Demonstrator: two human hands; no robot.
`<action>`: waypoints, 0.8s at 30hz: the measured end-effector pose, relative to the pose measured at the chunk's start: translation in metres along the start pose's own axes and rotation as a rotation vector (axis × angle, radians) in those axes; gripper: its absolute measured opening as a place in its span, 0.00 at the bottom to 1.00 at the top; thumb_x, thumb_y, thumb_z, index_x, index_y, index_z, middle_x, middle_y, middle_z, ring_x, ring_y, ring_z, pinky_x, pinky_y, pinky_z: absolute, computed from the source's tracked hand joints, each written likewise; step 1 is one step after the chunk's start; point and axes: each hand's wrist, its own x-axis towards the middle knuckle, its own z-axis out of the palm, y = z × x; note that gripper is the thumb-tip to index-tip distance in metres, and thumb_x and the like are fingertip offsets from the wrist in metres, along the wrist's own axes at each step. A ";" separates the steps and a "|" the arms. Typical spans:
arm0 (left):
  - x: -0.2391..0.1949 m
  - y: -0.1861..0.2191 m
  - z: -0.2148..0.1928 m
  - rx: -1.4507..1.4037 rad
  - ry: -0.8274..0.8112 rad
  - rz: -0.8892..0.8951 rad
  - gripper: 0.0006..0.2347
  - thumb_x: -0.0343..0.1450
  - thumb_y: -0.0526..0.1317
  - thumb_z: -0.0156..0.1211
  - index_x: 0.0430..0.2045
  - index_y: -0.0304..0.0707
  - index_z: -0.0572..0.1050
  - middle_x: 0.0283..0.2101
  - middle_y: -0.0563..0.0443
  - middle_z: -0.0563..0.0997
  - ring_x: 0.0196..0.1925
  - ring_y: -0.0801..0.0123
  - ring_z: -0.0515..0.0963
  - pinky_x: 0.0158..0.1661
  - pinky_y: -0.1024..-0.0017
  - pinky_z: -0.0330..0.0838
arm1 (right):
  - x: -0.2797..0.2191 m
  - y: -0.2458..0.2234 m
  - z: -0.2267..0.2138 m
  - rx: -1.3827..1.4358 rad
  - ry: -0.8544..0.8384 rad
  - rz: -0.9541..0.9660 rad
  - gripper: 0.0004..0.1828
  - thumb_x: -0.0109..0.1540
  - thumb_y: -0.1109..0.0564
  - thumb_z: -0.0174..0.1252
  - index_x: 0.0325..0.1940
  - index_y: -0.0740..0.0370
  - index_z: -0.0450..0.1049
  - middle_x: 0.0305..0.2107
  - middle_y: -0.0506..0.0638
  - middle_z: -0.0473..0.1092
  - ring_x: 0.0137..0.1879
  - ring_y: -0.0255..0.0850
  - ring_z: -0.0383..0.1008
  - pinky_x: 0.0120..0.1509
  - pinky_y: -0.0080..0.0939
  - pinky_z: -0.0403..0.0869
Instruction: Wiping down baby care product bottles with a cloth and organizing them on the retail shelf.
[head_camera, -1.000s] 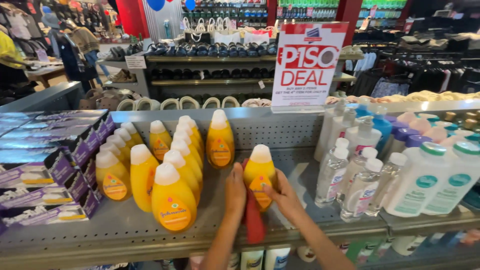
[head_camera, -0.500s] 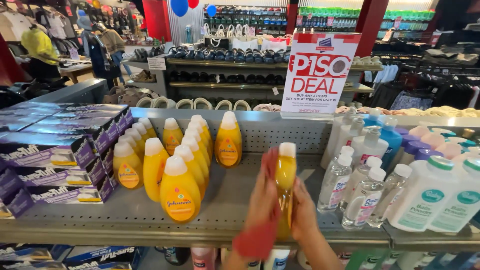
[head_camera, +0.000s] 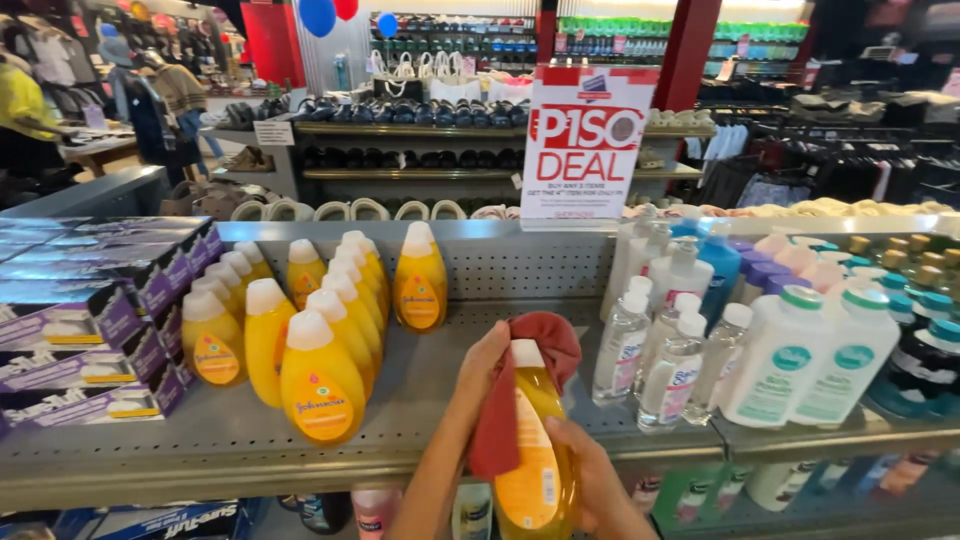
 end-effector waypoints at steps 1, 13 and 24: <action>-0.013 0.013 0.010 -0.008 -0.023 0.023 0.14 0.77 0.47 0.52 0.41 0.32 0.77 0.39 0.56 0.77 0.39 0.78 0.70 0.42 0.78 0.67 | -0.001 -0.001 0.001 -0.027 -0.003 -0.028 0.24 0.64 0.50 0.51 0.56 0.71 0.74 0.41 0.63 0.77 0.36 0.50 0.74 0.40 0.48 0.71; -0.132 -0.015 0.047 0.118 0.290 -0.029 0.24 0.71 0.40 0.56 0.63 0.33 0.68 0.63 0.43 0.79 0.61 0.61 0.80 0.59 0.68 0.71 | -0.018 -0.026 0.043 -0.137 0.159 -0.482 0.26 0.59 0.64 0.50 0.62 0.71 0.69 0.45 0.64 0.72 0.45 0.50 0.69 0.49 0.45 0.66; -0.149 0.021 0.067 0.617 0.290 0.221 0.23 0.70 0.44 0.58 0.59 0.33 0.70 0.49 0.46 0.87 0.43 0.65 0.87 0.45 0.72 0.79 | -0.030 -0.027 0.063 -0.297 0.240 -0.469 0.33 0.60 0.58 0.57 0.72 0.63 0.65 0.53 0.58 0.73 0.51 0.44 0.71 0.52 0.40 0.68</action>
